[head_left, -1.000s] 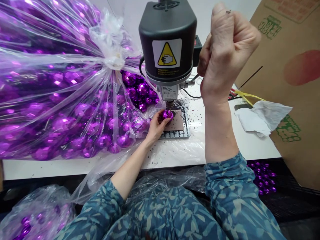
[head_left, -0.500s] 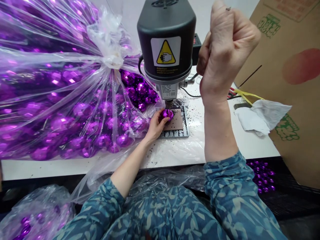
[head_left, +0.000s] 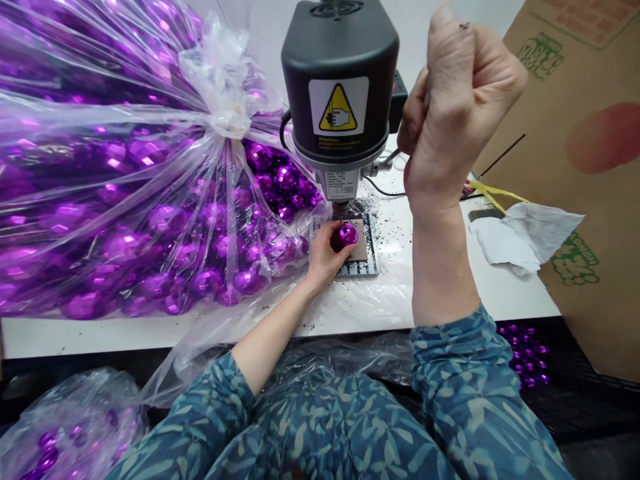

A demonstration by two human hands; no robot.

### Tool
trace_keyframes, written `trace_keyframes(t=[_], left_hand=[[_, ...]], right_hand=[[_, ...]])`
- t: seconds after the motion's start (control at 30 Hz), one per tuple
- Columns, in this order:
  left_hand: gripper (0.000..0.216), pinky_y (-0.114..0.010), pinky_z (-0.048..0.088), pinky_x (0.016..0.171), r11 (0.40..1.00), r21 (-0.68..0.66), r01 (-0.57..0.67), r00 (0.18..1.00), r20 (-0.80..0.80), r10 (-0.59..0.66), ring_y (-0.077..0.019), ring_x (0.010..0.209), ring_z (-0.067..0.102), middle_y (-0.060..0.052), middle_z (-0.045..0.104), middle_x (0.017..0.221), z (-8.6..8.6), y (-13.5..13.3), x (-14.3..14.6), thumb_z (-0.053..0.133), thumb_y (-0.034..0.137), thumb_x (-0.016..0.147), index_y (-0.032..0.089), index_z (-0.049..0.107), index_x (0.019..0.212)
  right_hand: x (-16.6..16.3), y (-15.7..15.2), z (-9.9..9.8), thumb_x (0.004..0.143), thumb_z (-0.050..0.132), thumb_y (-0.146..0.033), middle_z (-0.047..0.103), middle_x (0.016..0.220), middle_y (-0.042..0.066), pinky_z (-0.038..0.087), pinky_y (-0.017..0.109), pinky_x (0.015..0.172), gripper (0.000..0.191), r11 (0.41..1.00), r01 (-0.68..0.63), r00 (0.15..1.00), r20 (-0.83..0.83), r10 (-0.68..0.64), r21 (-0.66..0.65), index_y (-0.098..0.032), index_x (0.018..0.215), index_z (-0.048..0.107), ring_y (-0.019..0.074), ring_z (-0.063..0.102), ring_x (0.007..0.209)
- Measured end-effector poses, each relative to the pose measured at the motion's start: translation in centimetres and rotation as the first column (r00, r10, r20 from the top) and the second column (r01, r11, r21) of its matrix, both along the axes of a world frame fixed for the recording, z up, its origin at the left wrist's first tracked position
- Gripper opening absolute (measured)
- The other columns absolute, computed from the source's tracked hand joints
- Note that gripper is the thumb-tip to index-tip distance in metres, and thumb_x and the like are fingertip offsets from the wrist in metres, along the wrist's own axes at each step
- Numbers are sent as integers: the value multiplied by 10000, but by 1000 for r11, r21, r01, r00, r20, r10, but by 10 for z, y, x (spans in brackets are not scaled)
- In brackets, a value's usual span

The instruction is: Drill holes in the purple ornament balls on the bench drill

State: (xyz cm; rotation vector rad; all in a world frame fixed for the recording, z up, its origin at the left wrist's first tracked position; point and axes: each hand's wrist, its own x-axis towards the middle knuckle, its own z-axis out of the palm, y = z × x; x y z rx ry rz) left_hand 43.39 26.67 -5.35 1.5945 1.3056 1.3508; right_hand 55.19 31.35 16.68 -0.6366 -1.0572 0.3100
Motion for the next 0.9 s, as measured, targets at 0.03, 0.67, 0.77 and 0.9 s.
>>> trace_keyframes(t=[0.03, 0.67, 0.77, 0.9], left_hand=[[536, -449, 528, 1025, 1000, -16, -2, 1000, 25, 3, -274, 1124, 661, -105, 695, 1198, -2, -1, 0, 869, 283, 724, 198, 640, 1201], [572, -439, 487, 1041, 1000, -26, 16, 998, 55, -14, -283, 1147, 637, -105, 696, 1190, -11, 4, -13, 894, 393, 720, 208, 667, 1212], [555, -434, 483, 1047, 1000, -17, 19, 999, 40, -19, -286, 1168, 628, -106, 693, 1208, -8, 3, -13, 883, 394, 738, 209, 663, 1212], [557, -428, 475, 1057, 1000, -20, 13, 999, 41, -12, -289, 1179, 625, -102, 690, 1204, -6, 2, -13, 894, 390, 729, 212, 663, 1204]], right_hand=[[0, -2, 1, 980, 455, -78, 241, 416, -80, 181, 254, 434, 556, 1000, -14, 1000, -12, 14, -4, -240, 504, 219, 37, 215, 392], [-4, -25, -26, 979, 549, -465, 263, 445, -77, 227, 275, 470, 566, 980, 75, 997, 4, -77, 185, -224, 573, 236, 38, 247, 382], [-4, -39, -41, 960, 583, -459, 231, 461, -59, 223, 274, 494, 594, 991, 84, 996, -28, -81, 109, -198, 574, 215, 38, 248, 406], [0, -45, -57, 921, 640, -413, 248, 455, -52, 201, 292, 504, 578, 995, 39, 997, -66, -33, 94, -185, 568, 244, 47, 275, 422]])
